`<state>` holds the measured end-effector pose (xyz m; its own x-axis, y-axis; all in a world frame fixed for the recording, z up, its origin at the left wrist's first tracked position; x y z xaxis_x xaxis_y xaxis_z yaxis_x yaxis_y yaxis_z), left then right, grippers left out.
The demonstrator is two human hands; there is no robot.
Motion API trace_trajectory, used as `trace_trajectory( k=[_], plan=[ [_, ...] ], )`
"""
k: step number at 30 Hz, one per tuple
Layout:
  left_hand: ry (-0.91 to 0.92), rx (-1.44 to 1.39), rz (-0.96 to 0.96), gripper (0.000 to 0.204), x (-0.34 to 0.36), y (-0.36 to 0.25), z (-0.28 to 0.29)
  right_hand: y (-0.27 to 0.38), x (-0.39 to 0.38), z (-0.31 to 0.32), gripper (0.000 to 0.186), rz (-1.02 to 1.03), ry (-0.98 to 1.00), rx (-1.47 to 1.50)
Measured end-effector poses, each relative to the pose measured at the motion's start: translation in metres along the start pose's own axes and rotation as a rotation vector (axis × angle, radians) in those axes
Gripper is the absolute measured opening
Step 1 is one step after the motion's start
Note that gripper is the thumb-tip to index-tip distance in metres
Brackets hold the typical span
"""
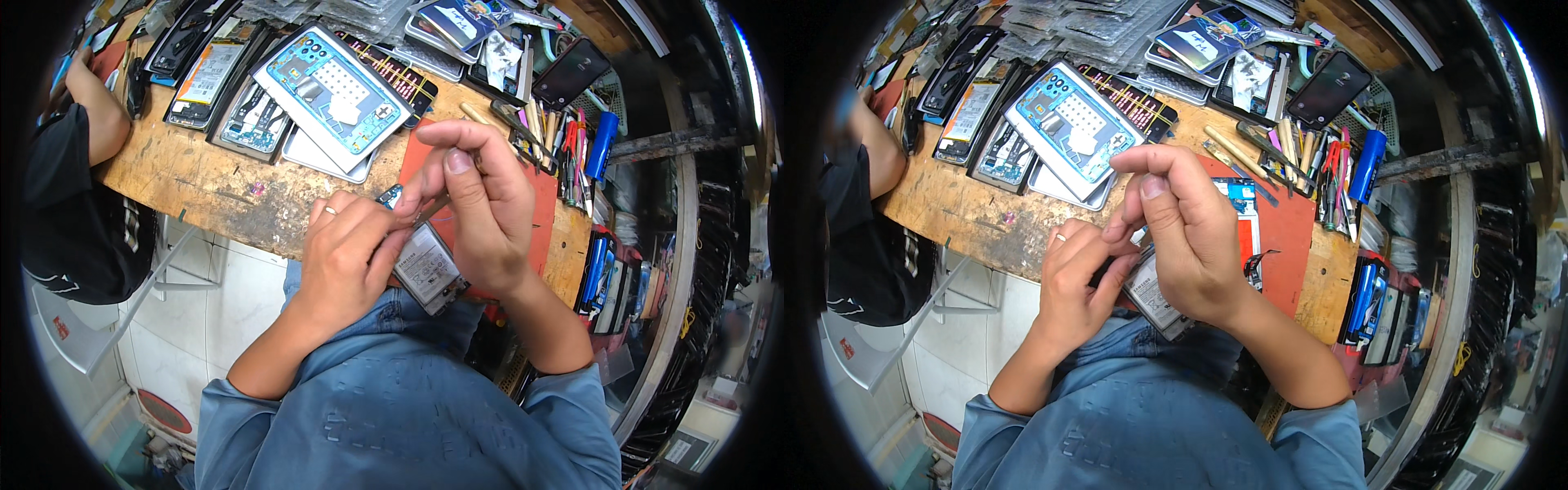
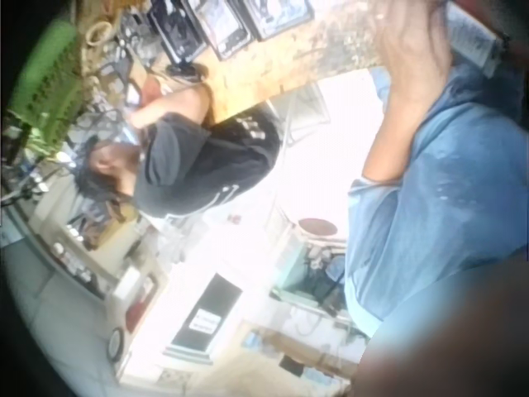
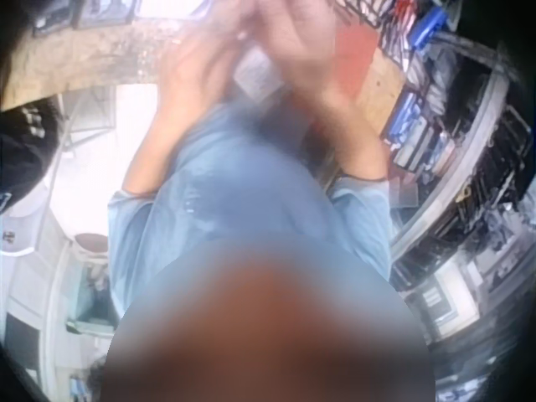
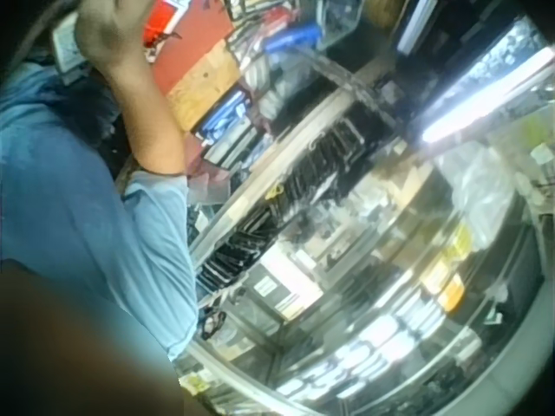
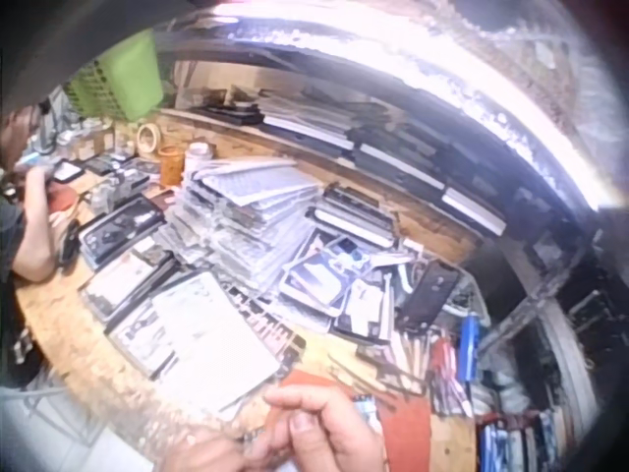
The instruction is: The person disassembles a smartphone, removes the battery, and uses a screwdriver and tweezers to manipulate internal components. They apply adhesive to the battery area and handle a small box of parts. The work is performed on a cluttered workbench with multiple phone parts and tools visible.
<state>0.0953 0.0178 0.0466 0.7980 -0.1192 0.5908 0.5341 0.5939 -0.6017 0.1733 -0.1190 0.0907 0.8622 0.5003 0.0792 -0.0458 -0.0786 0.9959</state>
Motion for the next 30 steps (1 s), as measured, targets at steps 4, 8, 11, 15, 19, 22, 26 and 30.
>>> trace_trajectory(
  k=[4, 8, 11, 15, 19, 22, 26, 30],
  plan=[
    [0.030, -0.014, 0.040, 0.015, -0.003, 0.004, 0.006, -0.003, 0.001, 0.001, 0.030, -0.068, -0.082, 0.199],
    [0.018, 0.060, 0.134, 0.010, -0.019, 0.018, 0.025, -0.008, 0.008, 0.026, 0.027, -0.194, -0.137, -0.231],
    [0.085, 0.146, 0.050, 0.013, -0.027, 0.014, 0.030, -0.025, -0.001, 0.025, 0.025, -0.281, -0.068, -0.558],
    [0.125, 0.076, 0.009, 0.016, -0.033, 0.000, 0.020, -0.027, -0.013, 0.010, 0.029, -0.209, -0.029, -0.707],
    [0.167, 0.091, 0.117, 0.016, -0.039, 0.002, 0.016, -0.019, -0.017, 0.001, 0.029, -0.202, -0.039, -0.795],
    [0.150, 0.071, 0.150, 0.016, -0.036, 0.001, 0.017, -0.021, -0.017, 0.001, 0.030, -0.180, -0.070, -0.807],
    [0.123, 0.056, 0.162, 0.017, -0.036, 0.000, 0.015, -0.035, -0.009, 0.009, 0.027, -0.363, -0.063, -0.667],
    [0.087, 0.001, 0.171, 0.017, -0.038, 0.003, 0.018, -0.022, -0.002, 0.020, 0.016, -0.363, 0.067, -0.599]
  ],
)
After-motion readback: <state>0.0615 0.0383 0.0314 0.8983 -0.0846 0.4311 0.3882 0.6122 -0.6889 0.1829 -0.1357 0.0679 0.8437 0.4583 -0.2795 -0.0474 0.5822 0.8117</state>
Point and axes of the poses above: each hand's wrist, its own x-axis towards the middle knuckle, its own z-axis out of the back of the hand, y = z × x, the point moved 5 cm from there along x, towards the middle knuckle, and after that the axes turned 10 degrees about -z, right-handed, at the moved point
